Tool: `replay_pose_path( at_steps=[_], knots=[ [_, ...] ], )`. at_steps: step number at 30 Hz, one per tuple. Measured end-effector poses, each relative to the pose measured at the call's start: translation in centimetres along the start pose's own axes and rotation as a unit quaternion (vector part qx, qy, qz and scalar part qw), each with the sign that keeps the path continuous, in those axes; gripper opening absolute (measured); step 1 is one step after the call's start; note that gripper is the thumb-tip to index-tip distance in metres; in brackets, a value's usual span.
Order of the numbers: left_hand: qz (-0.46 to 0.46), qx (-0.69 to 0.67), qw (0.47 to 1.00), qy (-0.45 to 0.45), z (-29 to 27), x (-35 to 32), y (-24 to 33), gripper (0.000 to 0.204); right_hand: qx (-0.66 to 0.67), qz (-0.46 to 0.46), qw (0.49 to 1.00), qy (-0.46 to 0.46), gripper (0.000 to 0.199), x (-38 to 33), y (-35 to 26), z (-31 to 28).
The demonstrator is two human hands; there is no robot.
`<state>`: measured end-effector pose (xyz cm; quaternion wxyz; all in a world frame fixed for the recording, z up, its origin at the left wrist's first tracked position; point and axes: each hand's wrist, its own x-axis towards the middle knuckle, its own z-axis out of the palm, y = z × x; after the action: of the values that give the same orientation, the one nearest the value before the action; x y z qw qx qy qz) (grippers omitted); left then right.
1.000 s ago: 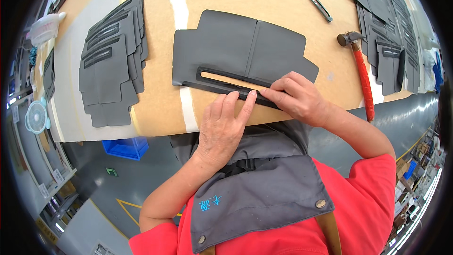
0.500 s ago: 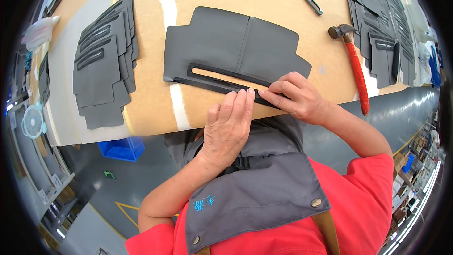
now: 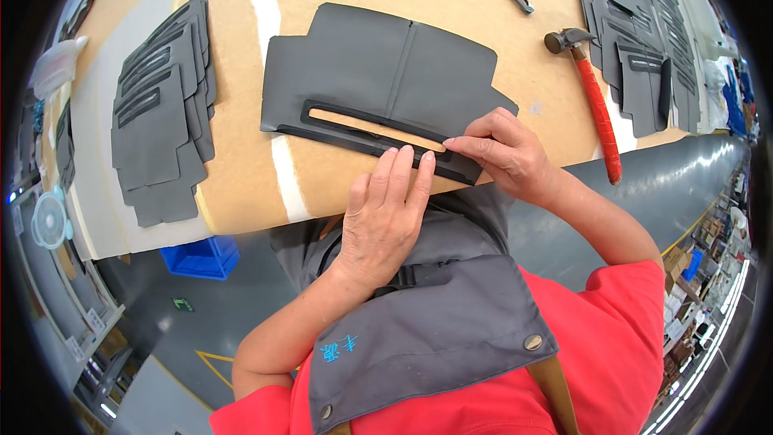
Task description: Fitting a reinforcement strip into a leather pocket piece and tapping it with a hammer to secure it.
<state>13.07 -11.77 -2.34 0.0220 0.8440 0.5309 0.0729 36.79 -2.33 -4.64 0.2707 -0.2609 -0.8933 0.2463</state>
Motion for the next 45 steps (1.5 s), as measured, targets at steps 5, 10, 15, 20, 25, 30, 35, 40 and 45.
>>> replay_pose_path(
  at_steps=[5, 10, 15, 20, 25, 30, 35, 40, 45],
  knots=[
    [0.019, 0.005, 1.0, -0.01, 0.0, 0.0, 0.1, 0.052, -0.06, -0.053, 0.997, -0.019, 0.049, 0.0, 0.1, -0.3],
    [0.02, -0.01, 1.0, -0.002, 0.1, 0.0, -0.1, 0.052, -0.062, -0.102, 0.993, -0.021, 0.047, -0.5, 0.3, -0.6],
    [0.003, -0.094, 0.996, 0.006, -0.4, 0.7, 0.3, 0.052, -0.008, -0.006, 1.0, 0.014, 0.044, 2.1, -0.9, -0.7],
    [-0.009, -0.184, 0.982, 0.05, -0.9, -0.1, -2.6, 0.054, 0.075, 0.103, 0.992, 0.007, 0.042, 5.8, -1.7, 1.9],
    [-0.064, -0.167, 0.982, 0.06, -0.9, 0.3, -7.0, 0.053, 0.072, 0.093, 0.993, -0.005, 0.04, 6.1, -1.4, 3.8],
    [-0.053, -0.15, 0.986, 0.052, -0.4, -0.2, -7.2, 0.056, 0.0, 0.012, 1.0, -0.016, 0.045, 5.7, -1.0, 3.8],
    [-0.04, -0.136, 0.989, 0.037, -0.6, -0.5, -7.3, 0.056, -0.082, -0.062, 0.994, -0.029, 0.05, 6.0, -1.5, 3.4],
    [-0.036, -0.126, 0.991, 0.018, -0.6, -0.7, -7.2, 0.062, -0.094, -0.059, 0.993, -0.043, 0.056, 5.6, -1.3, 3.1],
    [-0.018, -0.109, 0.994, 0.011, -0.6, -0.7, -7.1, 0.068, -0.111, -0.061, 0.99, -0.061, 0.058, 5.4, -1.6, 3.1]
  ],
)
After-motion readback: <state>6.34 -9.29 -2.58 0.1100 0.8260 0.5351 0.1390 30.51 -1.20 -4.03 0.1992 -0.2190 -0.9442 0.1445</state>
